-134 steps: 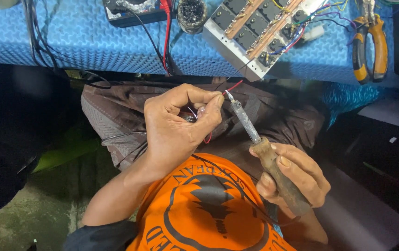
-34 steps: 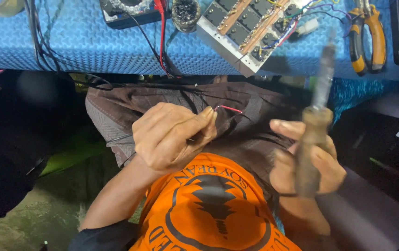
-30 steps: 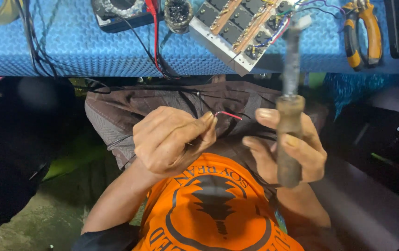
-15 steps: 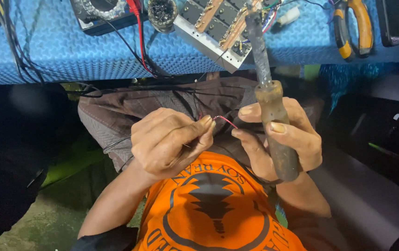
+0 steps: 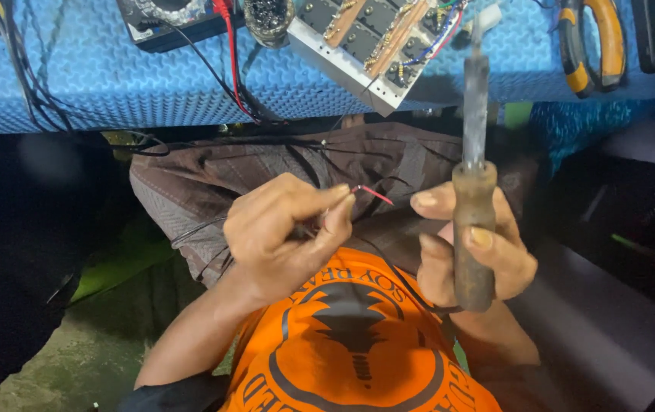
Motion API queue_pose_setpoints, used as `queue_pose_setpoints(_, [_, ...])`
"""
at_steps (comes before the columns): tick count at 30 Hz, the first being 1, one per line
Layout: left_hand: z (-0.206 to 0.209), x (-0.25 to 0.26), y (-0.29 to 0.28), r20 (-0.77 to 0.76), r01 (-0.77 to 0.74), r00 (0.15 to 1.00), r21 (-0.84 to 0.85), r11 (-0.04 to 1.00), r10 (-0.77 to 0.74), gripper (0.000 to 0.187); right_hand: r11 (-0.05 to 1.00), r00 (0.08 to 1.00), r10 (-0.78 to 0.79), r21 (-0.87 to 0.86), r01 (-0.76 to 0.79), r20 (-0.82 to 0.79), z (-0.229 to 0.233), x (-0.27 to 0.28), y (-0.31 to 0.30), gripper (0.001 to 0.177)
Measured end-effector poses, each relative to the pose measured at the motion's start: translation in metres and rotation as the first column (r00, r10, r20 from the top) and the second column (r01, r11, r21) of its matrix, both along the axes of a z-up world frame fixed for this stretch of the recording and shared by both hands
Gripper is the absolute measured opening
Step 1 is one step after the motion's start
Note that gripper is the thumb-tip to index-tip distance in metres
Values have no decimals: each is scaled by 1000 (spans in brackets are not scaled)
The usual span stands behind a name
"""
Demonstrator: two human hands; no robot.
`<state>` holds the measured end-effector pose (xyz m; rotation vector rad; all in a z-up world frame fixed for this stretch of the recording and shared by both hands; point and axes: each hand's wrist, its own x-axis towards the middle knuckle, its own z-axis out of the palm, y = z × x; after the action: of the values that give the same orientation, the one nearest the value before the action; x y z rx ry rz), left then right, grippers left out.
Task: Soldering multiple wires onto a circuit board containing electronic components.
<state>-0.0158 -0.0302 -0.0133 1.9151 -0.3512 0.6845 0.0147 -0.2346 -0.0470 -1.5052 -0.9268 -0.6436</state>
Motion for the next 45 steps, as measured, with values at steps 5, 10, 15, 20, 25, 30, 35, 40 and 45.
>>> queue_pose_setpoints(5, [-9, -3, -15, -388, -137, 921, -268, 954, 23, 2, 996, 996, -91, 3, 91, -11, -19, -13, 15, 44])
queue_pose_setpoints(10, [-7, -5, -15, -529, -120, 836, -439, 890, -149, 6, 994, 992, -92, -73, 85, -87, -14, -9, 21, 70])
queue_pose_setpoints(15, [-22, -11, -10, -474, 78, 809, -499, 863, -347, 7, 987, 984, 21, -150, -48, -177, 7, -7, 19, 54])
queue_pose_setpoints(20, [-21, -9, -6, -547, 61, 721, -562, 825, -426, 8, 991, 978, -24, -135, -5, -210, 7, -14, 21, 46])
queue_pose_setpoints(25, [-39, -5, 2, -603, -105, 639, -683, 723, -478, 34, 990, 961, -139, -52, 130, -240, -1, -30, 15, 53])
queue_pose_setpoints(30, [-56, -3, 17, -395, -139, 804, -851, 506, -444, 34, 980, 959, -169, -141, 139, -229, 6, -42, 5, 62])
queue_pose_setpoints(35, [-46, -12, 16, -446, -79, 821, -708, 702, -357, 30, 966, 782, -10, -207, -153, -623, -17, -41, -52, 38])
queue_pose_setpoints(40, [-19, -31, 1, -411, 198, 845, -355, 914, -342, 21, 965, 956, -202, -212, 157, -212, -5, -40, 12, 52])
queue_pose_setpoints(45, [-26, -32, -5, -383, 264, 867, -188, 946, -318, 22, 976, 976, -126, -201, 89, -179, -3, -32, 14, 32])
